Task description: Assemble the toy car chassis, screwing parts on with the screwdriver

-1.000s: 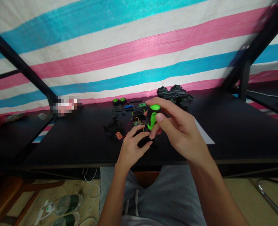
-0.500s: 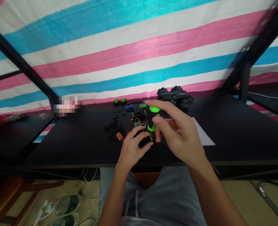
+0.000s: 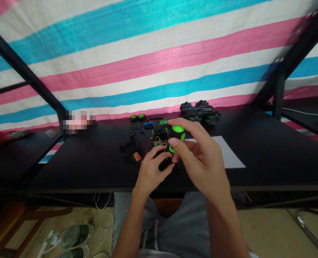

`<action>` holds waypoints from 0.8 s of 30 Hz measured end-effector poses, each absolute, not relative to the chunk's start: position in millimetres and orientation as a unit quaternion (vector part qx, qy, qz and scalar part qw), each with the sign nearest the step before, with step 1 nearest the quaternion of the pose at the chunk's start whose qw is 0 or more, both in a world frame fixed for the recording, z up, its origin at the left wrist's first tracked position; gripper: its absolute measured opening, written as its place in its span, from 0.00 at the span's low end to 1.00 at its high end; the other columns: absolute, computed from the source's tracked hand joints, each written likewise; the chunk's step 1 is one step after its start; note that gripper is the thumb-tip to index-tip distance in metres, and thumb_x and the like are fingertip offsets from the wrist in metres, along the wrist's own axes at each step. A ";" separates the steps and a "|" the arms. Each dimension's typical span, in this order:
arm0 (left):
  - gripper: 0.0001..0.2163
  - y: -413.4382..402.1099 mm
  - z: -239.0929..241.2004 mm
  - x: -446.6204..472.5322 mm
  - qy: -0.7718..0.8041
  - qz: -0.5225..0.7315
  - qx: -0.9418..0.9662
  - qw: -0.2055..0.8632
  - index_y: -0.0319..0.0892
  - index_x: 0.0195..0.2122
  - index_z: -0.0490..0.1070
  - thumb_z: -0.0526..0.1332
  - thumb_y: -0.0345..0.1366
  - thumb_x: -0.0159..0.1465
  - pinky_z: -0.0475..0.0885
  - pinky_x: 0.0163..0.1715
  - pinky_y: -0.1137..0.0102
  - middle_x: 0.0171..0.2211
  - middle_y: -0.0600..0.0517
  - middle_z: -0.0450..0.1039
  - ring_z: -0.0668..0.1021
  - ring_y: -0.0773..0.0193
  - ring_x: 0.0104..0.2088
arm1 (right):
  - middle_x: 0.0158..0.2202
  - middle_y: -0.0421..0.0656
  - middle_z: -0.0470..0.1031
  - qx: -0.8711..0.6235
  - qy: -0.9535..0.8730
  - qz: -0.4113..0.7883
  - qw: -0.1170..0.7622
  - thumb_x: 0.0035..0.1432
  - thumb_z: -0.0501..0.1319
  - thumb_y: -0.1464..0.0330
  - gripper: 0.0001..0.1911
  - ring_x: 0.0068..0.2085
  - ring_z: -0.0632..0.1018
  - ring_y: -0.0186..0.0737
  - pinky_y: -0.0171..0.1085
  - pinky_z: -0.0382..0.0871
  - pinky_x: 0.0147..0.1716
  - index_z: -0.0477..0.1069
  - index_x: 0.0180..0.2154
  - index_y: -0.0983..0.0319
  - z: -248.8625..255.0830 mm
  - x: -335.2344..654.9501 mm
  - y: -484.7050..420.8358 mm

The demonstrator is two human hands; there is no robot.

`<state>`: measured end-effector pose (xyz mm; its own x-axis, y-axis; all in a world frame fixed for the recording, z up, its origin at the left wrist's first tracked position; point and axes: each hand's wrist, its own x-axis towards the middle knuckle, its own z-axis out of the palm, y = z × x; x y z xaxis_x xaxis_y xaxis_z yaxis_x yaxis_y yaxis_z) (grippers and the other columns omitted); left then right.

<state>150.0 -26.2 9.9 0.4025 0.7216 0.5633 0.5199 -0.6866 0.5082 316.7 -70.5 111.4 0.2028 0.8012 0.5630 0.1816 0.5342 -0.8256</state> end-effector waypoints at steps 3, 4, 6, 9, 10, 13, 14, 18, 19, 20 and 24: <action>0.12 -26.5 10.0 149.6 0.372 0.402 0.827 0.123 0.48 0.53 0.82 0.75 0.32 0.69 0.83 0.63 0.51 0.63 0.45 0.80 0.84 0.49 0.63 | 0.58 0.44 0.83 -0.437 -0.569 0.231 0.657 0.71 0.72 0.59 0.18 0.25 0.76 0.30 0.35 0.74 0.20 0.82 0.61 0.46 110.6 312.0 -74.8; 0.12 -26.5 10.2 149.4 0.373 0.403 0.827 0.124 0.49 0.52 0.82 0.75 0.32 0.69 0.83 0.63 0.51 0.63 0.45 0.80 0.84 0.49 0.63 | 0.59 0.45 0.83 -0.442 -0.568 0.229 0.656 0.72 0.71 0.59 0.19 0.24 0.76 0.30 0.35 0.73 0.19 0.82 0.61 0.47 110.6 310.8 -76.0; 0.12 -26.4 10.4 149.3 0.374 0.404 0.825 0.128 0.49 0.52 0.82 0.75 0.32 0.69 0.83 0.63 0.51 0.62 0.45 0.80 0.84 0.49 0.62 | 0.61 0.46 0.84 -0.448 -0.567 0.227 0.653 0.73 0.69 0.59 0.19 0.24 0.75 0.29 0.34 0.72 0.18 0.81 0.63 0.49 110.3 308.5 -77.9; 0.12 -26.3 11.1 149.4 0.375 0.406 0.822 0.136 0.49 0.52 0.82 0.75 0.31 0.69 0.83 0.64 0.52 0.62 0.46 0.80 0.84 0.50 0.62 | 0.62 0.46 0.83 -0.441 -0.554 0.244 0.662 0.76 0.66 0.58 0.20 0.21 0.73 0.26 0.33 0.69 0.15 0.78 0.65 0.48 107.4 304.4 -80.2; 0.12 -26.3 11.4 149.4 0.376 0.406 0.821 0.139 0.49 0.52 0.82 0.75 0.31 0.69 0.83 0.64 0.52 0.62 0.46 0.80 0.84 0.50 0.62 | 0.61 0.46 0.83 -0.437 -0.545 0.252 0.670 0.76 0.65 0.58 0.20 0.20 0.72 0.25 0.32 0.67 0.14 0.76 0.66 0.47 105.9 303.0 -80.8; 0.12 -26.6 12.1 149.6 0.379 0.401 0.822 0.141 0.49 0.51 0.82 0.75 0.31 0.69 0.83 0.64 0.52 0.62 0.46 0.80 0.84 0.50 0.62 | 0.60 0.47 0.82 -0.425 -0.527 0.257 0.690 0.77 0.64 0.58 0.22 0.19 0.73 0.25 0.33 0.69 0.15 0.72 0.68 0.45 101.6 299.6 -82.2; 0.11 -26.7 12.1 149.6 0.379 0.399 0.823 0.140 0.49 0.52 0.82 0.75 0.32 0.69 0.83 0.64 0.52 0.62 0.46 0.80 0.84 0.50 0.62 | 0.60 0.47 0.82 -0.424 -0.529 0.249 0.692 0.78 0.64 0.59 0.21 0.20 0.74 0.26 0.34 0.71 0.17 0.72 0.68 0.45 100.5 299.0 -82.5; 0.12 -26.9 11.1 149.7 0.374 0.397 0.828 0.133 0.48 0.52 0.82 0.74 0.30 0.69 0.82 0.64 0.51 0.62 0.45 0.80 0.83 0.49 0.64 | 0.61 0.45 0.83 -0.421 -0.550 0.225 0.686 0.79 0.62 0.59 0.18 0.26 0.82 0.31 0.36 0.78 0.23 0.76 0.65 0.46 98.3 299.3 -82.8; 0.12 -27.0 10.9 149.9 0.373 0.397 0.828 0.133 0.48 0.52 0.82 0.74 0.30 0.69 0.82 0.64 0.51 0.62 0.45 0.80 0.83 0.49 0.65 | 0.61 0.45 0.84 -0.421 -0.550 0.225 0.686 0.79 0.62 0.58 0.17 0.26 0.83 0.32 0.36 0.78 0.24 0.77 0.65 0.46 97.9 299.5 -82.7; 0.12 -27.1 10.9 150.0 0.373 0.397 0.828 0.133 0.47 0.52 0.82 0.74 0.30 0.69 0.82 0.64 0.51 0.62 0.45 0.80 0.82 0.48 0.65 | 0.60 0.45 0.84 -0.421 -0.547 0.227 0.687 0.79 0.62 0.58 0.18 0.27 0.83 0.33 0.36 0.78 0.23 0.77 0.65 0.46 97.3 299.7 -82.4; 0.12 -28.0 12.5 150.5 0.381 0.391 0.827 0.135 0.49 0.52 0.82 0.73 0.30 0.69 0.82 0.64 0.51 0.63 0.45 0.80 0.83 0.49 0.64 | 0.61 0.46 0.82 -0.429 -0.525 0.239 0.695 0.75 0.67 0.56 0.20 0.27 0.83 0.34 0.37 0.77 0.23 0.77 0.65 0.45 95.0 300.1 -80.8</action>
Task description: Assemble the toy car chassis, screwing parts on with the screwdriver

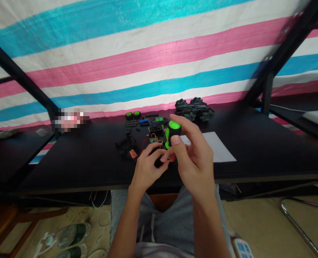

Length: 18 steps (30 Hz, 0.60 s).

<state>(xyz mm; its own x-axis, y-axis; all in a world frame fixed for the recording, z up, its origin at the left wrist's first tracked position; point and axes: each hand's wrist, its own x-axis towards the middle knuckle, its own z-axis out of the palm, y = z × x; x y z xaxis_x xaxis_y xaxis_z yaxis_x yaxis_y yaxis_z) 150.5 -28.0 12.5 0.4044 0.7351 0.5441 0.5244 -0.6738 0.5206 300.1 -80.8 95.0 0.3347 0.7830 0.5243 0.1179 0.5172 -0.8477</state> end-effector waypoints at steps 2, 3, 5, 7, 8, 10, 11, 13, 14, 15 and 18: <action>0.13 -28.6 13.5 150.5 0.380 0.391 0.827 0.135 0.49 0.52 0.82 0.73 0.30 0.69 0.83 0.63 0.51 0.63 0.45 0.79 0.83 0.49 0.63 | 0.60 0.46 0.81 -0.427 -0.520 0.239 0.700 0.73 0.70 0.56 0.21 0.26 0.83 0.33 0.37 0.78 0.23 0.78 0.64 0.45 94.9 301.0 -79.5; 0.13 -28.8 13.9 150.6 0.380 0.392 0.827 0.134 0.49 0.52 0.81 0.73 0.30 0.69 0.83 0.63 0.51 0.63 0.45 0.79 0.83 0.49 0.63 | 0.60 0.46 0.81 -0.426 -0.519 0.237 0.702 0.72 0.71 0.56 0.21 0.25 0.82 0.32 0.37 0.78 0.22 0.79 0.63 0.45 95.3 301.6 -78.8; 0.13 -29.2 14.1 150.7 0.379 0.393 0.827 0.132 0.49 0.53 0.81 0.72 0.29 0.69 0.83 0.63 0.51 0.63 0.45 0.79 0.83 0.49 0.63 | 0.58 0.46 0.82 -0.429 -0.521 0.227 0.702 0.71 0.72 0.57 0.20 0.24 0.81 0.31 0.36 0.76 0.21 0.80 0.62 0.46 96.8 303.5 -77.2; 0.13 -29.3 13.8 150.9 0.380 0.394 0.827 0.130 0.49 0.53 0.81 0.72 0.29 0.69 0.83 0.64 0.52 0.62 0.46 0.79 0.83 0.49 0.64 | 0.56 0.46 0.84 -0.431 -0.531 0.219 0.696 0.71 0.71 0.57 0.19 0.23 0.80 0.32 0.37 0.75 0.20 0.81 0.61 0.47 98.7 305.8 -75.3; 0.13 -29.2 13.5 151.0 0.380 0.394 0.827 0.130 0.49 0.53 0.81 0.72 0.29 0.69 0.82 0.64 0.52 0.62 0.46 0.79 0.83 0.49 0.64 | 0.56 0.46 0.84 -0.430 -0.538 0.216 0.692 0.72 0.71 0.57 0.19 0.23 0.80 0.33 0.37 0.76 0.20 0.82 0.61 0.47 99.6 307.0 -74.4; 0.13 -28.9 12.8 151.1 0.379 0.396 0.827 0.130 0.50 0.53 0.81 0.72 0.30 0.69 0.82 0.64 0.52 0.62 0.46 0.79 0.83 0.49 0.64 | 0.56 0.45 0.86 -0.422 -0.552 0.215 0.686 0.72 0.70 0.59 0.19 0.23 0.80 0.33 0.37 0.76 0.20 0.82 0.62 0.47 101.2 309.3 -72.7; 0.12 -28.7 12.5 151.0 0.378 0.397 0.826 0.130 0.49 0.53 0.81 0.72 0.30 0.69 0.82 0.64 0.52 0.62 0.46 0.79 0.83 0.49 0.64 | 0.57 0.44 0.86 -0.419 -0.557 0.217 0.683 0.73 0.70 0.60 0.18 0.23 0.80 0.33 0.37 0.76 0.20 0.82 0.62 0.46 101.8 310.3 -71.9; 0.12 -28.3 12.0 150.8 0.376 0.398 0.827 0.130 0.49 0.53 0.81 0.72 0.31 0.70 0.82 0.64 0.52 0.63 0.45 0.79 0.83 0.49 0.64 | 0.59 0.43 0.86 -0.416 -0.566 0.220 0.677 0.73 0.70 0.61 0.19 0.23 0.81 0.32 0.37 0.77 0.21 0.82 0.62 0.45 103.1 311.9 -70.7; 0.12 -28.2 11.9 150.7 0.374 0.399 0.827 0.130 0.49 0.53 0.81 0.72 0.31 0.70 0.82 0.64 0.52 0.63 0.45 0.79 0.83 0.49 0.64 | 0.58 0.43 0.86 -0.416 -0.571 0.221 0.673 0.73 0.70 0.61 0.19 0.23 0.81 0.32 0.37 0.77 0.21 0.82 0.62 0.45 103.8 312.4 -70.2; 0.12 -28.1 11.8 150.6 0.373 0.399 0.828 0.130 0.48 0.53 0.81 0.72 0.31 0.70 0.82 0.64 0.52 0.63 0.45 0.79 0.83 0.49 0.64 | 0.58 0.43 0.86 -0.415 -0.577 0.221 0.668 0.73 0.70 0.62 0.19 0.23 0.81 0.32 0.37 0.77 0.21 0.82 0.62 0.45 104.5 312.8 -69.8; 0.11 -28.1 11.9 150.2 0.373 0.394 0.829 0.134 0.49 0.52 0.81 0.72 0.31 0.70 0.82 0.64 0.52 0.63 0.45 0.79 0.83 0.49 0.64 | 0.54 0.42 0.87 -0.408 -0.597 0.222 0.654 0.73 0.70 0.63 0.19 0.24 0.81 0.33 0.37 0.78 0.20 0.83 0.62 0.45 106.7 313.4 -68.7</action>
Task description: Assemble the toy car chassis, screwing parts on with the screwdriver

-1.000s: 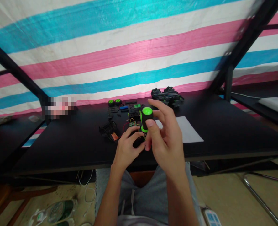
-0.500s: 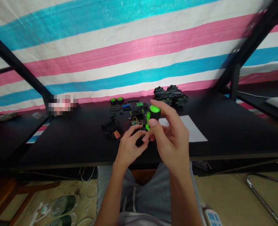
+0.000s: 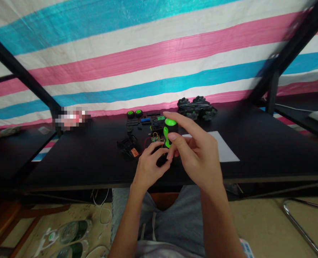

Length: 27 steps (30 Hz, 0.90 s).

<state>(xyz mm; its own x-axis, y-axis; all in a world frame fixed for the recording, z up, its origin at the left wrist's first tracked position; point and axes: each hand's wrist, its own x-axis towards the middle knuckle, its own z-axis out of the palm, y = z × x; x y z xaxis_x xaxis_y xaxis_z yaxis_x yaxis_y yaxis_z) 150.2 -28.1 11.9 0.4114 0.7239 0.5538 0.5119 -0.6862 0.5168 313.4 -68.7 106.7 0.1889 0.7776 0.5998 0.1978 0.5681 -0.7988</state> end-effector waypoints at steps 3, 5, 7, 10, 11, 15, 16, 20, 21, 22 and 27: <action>0.11 -28.2 12.1 149.9 0.375 0.388 0.830 0.141 0.49 0.52 0.81 0.72 0.31 0.70 0.82 0.64 0.52 0.64 0.46 0.79 0.82 0.49 0.64 | 0.51 0.41 0.86 -0.400 -0.612 0.222 0.645 0.72 0.70 0.65 0.19 0.24 0.81 0.33 0.36 0.78 0.20 0.83 0.61 0.45 108.0 314.1 -68.0; 0.12 -28.2 12.1 149.7 0.373 0.388 0.830 0.144 0.49 0.52 0.81 0.72 0.31 0.70 0.82 0.64 0.52 0.64 0.46 0.79 0.82 0.48 0.65 | 0.47 0.41 0.86 -0.396 -0.620 0.219 0.641 0.72 0.70 0.65 0.18 0.24 0.81 0.34 0.37 0.78 0.21 0.83 0.61 0.45 107.8 315.2 -67.8; 0.12 -28.2 12.2 149.4 0.370 0.389 0.831 0.145 0.49 0.53 0.81 0.72 0.31 0.70 0.82 0.64 0.52 0.64 0.45 0.79 0.82 0.48 0.65 | 0.46 0.41 0.86 -0.397 -0.625 0.214 0.637 0.72 0.70 0.64 0.17 0.24 0.82 0.35 0.37 0.79 0.21 0.84 0.60 0.45 107.2 316.7 -67.7; 0.12 -28.3 12.1 149.2 0.369 0.387 0.833 0.146 0.49 0.53 0.81 0.72 0.30 0.70 0.82 0.64 0.52 0.65 0.45 0.78 0.82 0.48 0.65 | 0.51 0.42 0.87 -0.398 -0.632 0.213 0.629 0.73 0.70 0.63 0.17 0.25 0.81 0.36 0.39 0.80 0.21 0.84 0.61 0.47 107.2 319.1 -67.2; 0.12 -28.3 12.1 149.3 0.369 0.387 0.832 0.146 0.49 0.53 0.81 0.71 0.30 0.70 0.82 0.64 0.52 0.65 0.45 0.78 0.82 0.48 0.65 | 0.53 0.43 0.87 -0.399 -0.634 0.213 0.628 0.73 0.69 0.63 0.17 0.24 0.81 0.36 0.39 0.80 0.21 0.84 0.61 0.47 107.6 319.6 -66.9; 0.11 -27.7 11.5 150.0 0.365 0.391 0.832 0.145 0.48 0.52 0.81 0.71 0.30 0.71 0.82 0.64 0.52 0.64 0.45 0.78 0.82 0.49 0.64 | 0.57 0.42 0.86 -0.392 -0.645 0.216 0.620 0.73 0.69 0.64 0.18 0.24 0.81 0.34 0.38 0.79 0.21 0.84 0.61 0.45 109.6 319.7 -65.5; 0.10 -27.5 11.4 150.3 0.365 0.392 0.832 0.145 0.48 0.52 0.81 0.71 0.31 0.71 0.82 0.63 0.52 0.64 0.45 0.79 0.83 0.49 0.63 | 0.56 0.42 0.86 -0.389 -0.649 0.218 0.616 0.74 0.69 0.64 0.18 0.24 0.81 0.34 0.38 0.79 0.21 0.84 0.61 0.45 109.8 319.4 -65.2; 0.08 -26.7 11.2 151.3 0.366 0.389 0.834 0.139 0.48 0.49 0.81 0.71 0.31 0.70 0.82 0.63 0.53 0.63 0.45 0.79 0.83 0.49 0.63 | 0.51 0.43 0.86 -0.390 -0.662 0.215 0.603 0.74 0.68 0.63 0.17 0.25 0.81 0.35 0.38 0.79 0.20 0.84 0.61 0.45 110.7 318.6 -64.8; 0.08 -26.7 11.2 151.5 0.367 0.387 0.834 0.138 0.48 0.49 0.81 0.72 0.31 0.70 0.82 0.63 0.53 0.63 0.45 0.79 0.83 0.49 0.63 | 0.50 0.43 0.86 -0.392 -0.665 0.213 0.599 0.74 0.68 0.63 0.17 0.25 0.81 0.35 0.38 0.79 0.21 0.84 0.61 0.46 111.3 318.8 -64.8; 0.08 -26.6 11.2 151.5 0.367 0.387 0.835 0.137 0.47 0.49 0.81 0.71 0.31 0.70 0.82 0.63 0.53 0.63 0.45 0.79 0.83 0.49 0.63 | 0.49 0.43 0.86 -0.393 -0.669 0.213 0.594 0.74 0.68 0.62 0.17 0.25 0.81 0.35 0.38 0.79 0.21 0.84 0.60 0.46 112.3 319.2 -64.7; 0.07 -26.3 10.4 151.2 0.364 0.388 0.836 0.134 0.47 0.49 0.81 0.71 0.32 0.71 0.82 0.63 0.53 0.63 0.44 0.79 0.83 0.48 0.62 | 0.48 0.42 0.87 -0.386 -0.696 0.244 0.554 0.74 0.67 0.61 0.17 0.26 0.82 0.36 0.38 0.81 0.23 0.84 0.61 0.47 119.8 322.4 -63.7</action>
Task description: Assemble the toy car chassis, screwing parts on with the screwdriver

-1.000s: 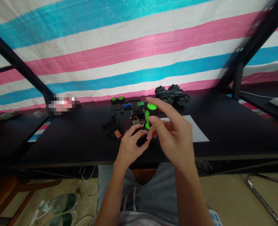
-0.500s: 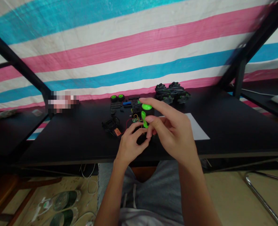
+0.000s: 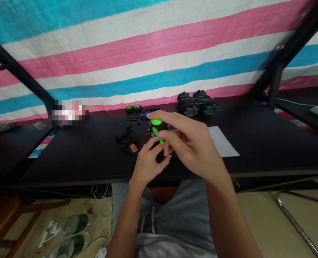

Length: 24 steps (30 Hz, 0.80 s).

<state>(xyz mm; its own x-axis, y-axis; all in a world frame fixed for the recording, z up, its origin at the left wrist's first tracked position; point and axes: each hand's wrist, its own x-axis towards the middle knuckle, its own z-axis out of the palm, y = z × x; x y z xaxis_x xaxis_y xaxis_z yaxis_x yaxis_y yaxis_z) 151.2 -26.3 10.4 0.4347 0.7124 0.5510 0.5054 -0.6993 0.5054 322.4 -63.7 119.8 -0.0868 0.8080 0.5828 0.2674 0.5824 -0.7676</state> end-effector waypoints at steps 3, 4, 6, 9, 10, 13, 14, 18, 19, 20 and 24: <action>0.09 -25.8 9.4 151.4 0.361 0.390 0.838 0.126 0.47 0.51 0.80 0.71 0.32 0.71 0.83 0.62 0.53 0.63 0.44 0.78 0.83 0.48 0.62 | 0.51 0.43 0.87 -0.377 -0.704 0.259 0.543 0.74 0.68 0.62 0.17 0.27 0.84 0.37 0.37 0.83 0.25 0.83 0.61 0.49 123.2 323.1 -63.1; 0.09 -25.7 9.2 151.4 0.361 0.391 0.837 0.123 0.47 0.52 0.80 0.71 0.33 0.71 0.83 0.62 0.53 0.63 0.44 0.78 0.83 0.48 0.62 | 0.52 0.43 0.87 -0.375 -0.704 0.262 0.544 0.73 0.69 0.62 0.17 0.28 0.84 0.36 0.36 0.83 0.25 0.83 0.61 0.50 123.8 323.0 -62.8; 0.10 -25.6 9.2 151.5 0.363 0.392 0.837 0.123 0.47 0.52 0.80 0.71 0.32 0.71 0.83 0.61 0.53 0.63 0.44 0.78 0.83 0.48 0.61 | 0.54 0.44 0.86 -0.371 -0.694 0.260 0.560 0.70 0.72 0.63 0.17 0.27 0.84 0.34 0.34 0.81 0.24 0.83 0.59 0.51 124.2 322.4 -62.0; 0.09 -25.5 10.0 151.3 0.359 0.395 0.836 0.130 0.48 0.51 0.80 0.71 0.31 0.71 0.83 0.63 0.54 0.64 0.45 0.78 0.83 0.49 0.63 | 0.53 0.43 0.84 -0.376 -0.661 0.250 0.599 0.66 0.76 0.64 0.15 0.24 0.82 0.31 0.33 0.79 0.20 0.85 0.54 0.51 124.2 321.4 -60.2; 0.09 -25.4 10.2 151.2 0.356 0.397 0.836 0.132 0.47 0.51 0.80 0.71 0.30 0.71 0.82 0.63 0.53 0.64 0.45 0.78 0.82 0.49 0.63 | 0.52 0.43 0.84 -0.378 -0.653 0.250 0.607 0.65 0.77 0.65 0.15 0.23 0.81 0.31 0.34 0.78 0.19 0.86 0.53 0.51 124.4 321.1 -59.8; 0.10 -24.9 10.9 150.8 0.354 0.396 0.837 0.133 0.47 0.51 0.80 0.71 0.30 0.70 0.82 0.63 0.53 0.63 0.45 0.78 0.83 0.49 0.62 | 0.51 0.41 0.85 -0.377 -0.653 0.257 0.604 0.64 0.78 0.65 0.14 0.23 0.79 0.30 0.35 0.77 0.18 0.86 0.51 0.49 126.8 320.0 -59.4; 0.10 -24.7 11.1 150.7 0.356 0.394 0.837 0.133 0.47 0.51 0.80 0.71 0.30 0.70 0.82 0.62 0.53 0.63 0.45 0.78 0.83 0.49 0.62 | 0.52 0.41 0.85 -0.378 -0.656 0.257 0.600 0.64 0.78 0.65 0.14 0.23 0.79 0.30 0.35 0.78 0.18 0.86 0.51 0.49 128.2 319.6 -59.6; 0.09 -24.1 11.1 151.1 0.358 0.395 0.835 0.134 0.47 0.50 0.80 0.71 0.31 0.71 0.83 0.61 0.53 0.62 0.44 0.78 0.83 0.48 0.62 | 0.52 0.42 0.85 -0.391 -0.669 0.238 0.586 0.66 0.76 0.65 0.11 0.23 0.78 0.29 0.35 0.77 0.19 0.87 0.50 0.52 134.9 319.3 -61.5; 0.09 -24.0 11.0 151.2 0.358 0.396 0.835 0.134 0.47 0.51 0.80 0.71 0.31 0.71 0.82 0.62 0.53 0.62 0.44 0.78 0.83 0.48 0.62 | 0.52 0.43 0.85 -0.394 -0.673 0.233 0.581 0.66 0.75 0.65 0.11 0.22 0.77 0.28 0.34 0.76 0.18 0.87 0.50 0.52 136.3 320.0 -62.0; 0.09 -24.0 10.9 151.3 0.357 0.397 0.835 0.134 0.47 0.51 0.80 0.71 0.30 0.70 0.82 0.62 0.52 0.62 0.44 0.78 0.83 0.48 0.62 | 0.53 0.43 0.86 -0.397 -0.678 0.229 0.574 0.67 0.75 0.66 0.11 0.21 0.76 0.27 0.34 0.74 0.17 0.87 0.51 0.53 137.5 321.3 -62.4; 0.11 -24.7 10.7 151.1 0.357 0.397 0.835 0.129 0.46 0.52 0.80 0.72 0.30 0.70 0.82 0.63 0.52 0.62 0.44 0.78 0.82 0.48 0.62 | 0.50 0.42 0.87 -0.410 -0.687 0.236 0.551 0.70 0.72 0.65 0.11 0.19 0.76 0.27 0.34 0.71 0.15 0.86 0.52 0.52 140.1 331.0 -63.2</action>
<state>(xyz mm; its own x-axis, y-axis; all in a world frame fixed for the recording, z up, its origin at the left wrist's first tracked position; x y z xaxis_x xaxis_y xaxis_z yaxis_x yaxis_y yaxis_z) 151.1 -24.7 10.7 0.4292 0.6998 0.5710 0.4946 -0.7111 0.4997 331.0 -63.2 140.1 -0.0561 0.8237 0.5642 0.3026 0.5526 -0.7766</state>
